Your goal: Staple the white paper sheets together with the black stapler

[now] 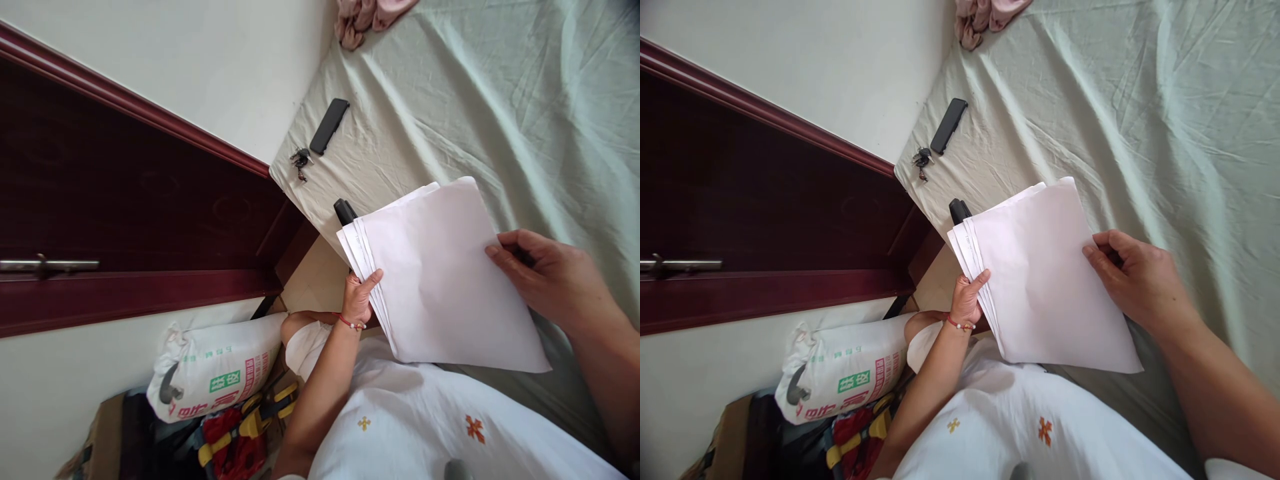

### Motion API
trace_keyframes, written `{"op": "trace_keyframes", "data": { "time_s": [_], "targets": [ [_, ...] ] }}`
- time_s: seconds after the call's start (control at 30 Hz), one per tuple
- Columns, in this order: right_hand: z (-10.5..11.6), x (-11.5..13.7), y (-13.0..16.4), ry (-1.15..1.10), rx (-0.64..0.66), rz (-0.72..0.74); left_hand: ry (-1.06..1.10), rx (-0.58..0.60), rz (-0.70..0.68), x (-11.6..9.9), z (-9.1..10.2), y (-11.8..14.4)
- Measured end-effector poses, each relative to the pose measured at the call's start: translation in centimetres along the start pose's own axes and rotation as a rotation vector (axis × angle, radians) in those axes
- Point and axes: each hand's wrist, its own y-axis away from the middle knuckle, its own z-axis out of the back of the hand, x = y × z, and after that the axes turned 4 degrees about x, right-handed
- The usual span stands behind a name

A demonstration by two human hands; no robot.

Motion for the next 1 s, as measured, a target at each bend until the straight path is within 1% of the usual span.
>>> {"op": "trace_keyframes", "data": {
  "time_s": [0.17, 0.3, 0.43, 0.63, 1.0],
  "targets": [
    [-0.01, 0.11, 0.01, -0.003, -0.003, 0.003, 0.007, 0.013, -0.021, 0.04, 0.30, 0.13],
    [0.00, 0.07, -0.02, -0.018, -0.001, 0.010, -0.007, 0.025, 0.008, 0.03, 0.32, 0.29],
    [-0.08, -0.08, -0.06, 0.000, -0.001, 0.014, -0.037, 0.041, 0.001, -0.07, 0.12, 0.38],
    [-0.09, -0.14, -0.11, 0.001, -0.007, 0.013, -0.078, 0.033, 0.030, -0.46, -0.26, 0.26],
    [0.05, 0.01, -0.10, -0.004, -0.001, 0.021, -0.076, 0.036, 0.011, -0.34, -0.14, 0.21]
  ]
}}
